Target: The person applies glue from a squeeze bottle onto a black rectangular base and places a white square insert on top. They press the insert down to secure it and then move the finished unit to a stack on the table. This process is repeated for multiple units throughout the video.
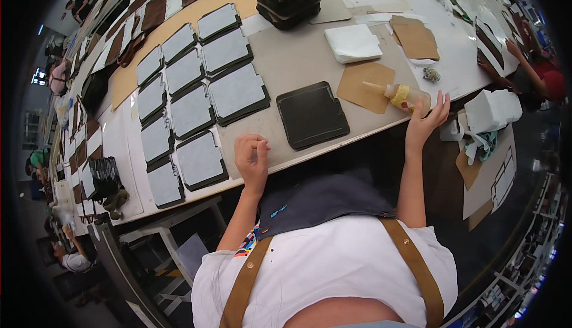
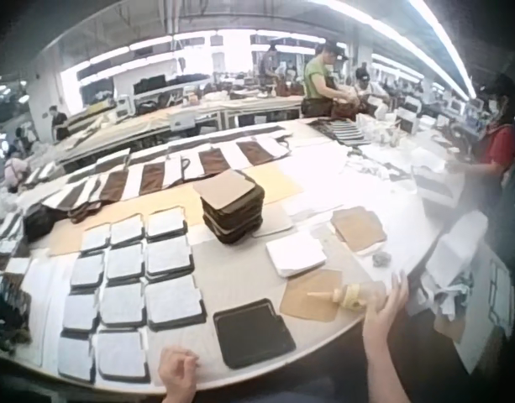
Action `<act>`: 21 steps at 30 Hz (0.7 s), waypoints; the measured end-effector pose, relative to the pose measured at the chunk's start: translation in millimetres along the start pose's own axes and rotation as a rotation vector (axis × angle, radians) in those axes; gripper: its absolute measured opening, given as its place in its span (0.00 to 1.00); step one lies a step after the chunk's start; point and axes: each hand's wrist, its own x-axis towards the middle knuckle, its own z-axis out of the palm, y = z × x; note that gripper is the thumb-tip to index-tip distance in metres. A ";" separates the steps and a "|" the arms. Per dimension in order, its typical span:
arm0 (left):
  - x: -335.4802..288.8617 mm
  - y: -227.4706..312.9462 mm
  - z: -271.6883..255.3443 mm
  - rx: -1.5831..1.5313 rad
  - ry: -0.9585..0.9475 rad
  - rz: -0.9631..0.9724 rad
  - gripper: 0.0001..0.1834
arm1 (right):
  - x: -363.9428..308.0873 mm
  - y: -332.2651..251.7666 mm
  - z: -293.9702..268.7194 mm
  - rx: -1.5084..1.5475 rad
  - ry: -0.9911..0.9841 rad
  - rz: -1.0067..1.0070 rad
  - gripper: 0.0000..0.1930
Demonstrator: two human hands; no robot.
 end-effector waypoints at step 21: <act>-1.9 -1.7 -3.1 -0.016 -0.027 -0.030 0.13 | 82.8 -73.4 145.8 0.437 -0.702 0.189 0.08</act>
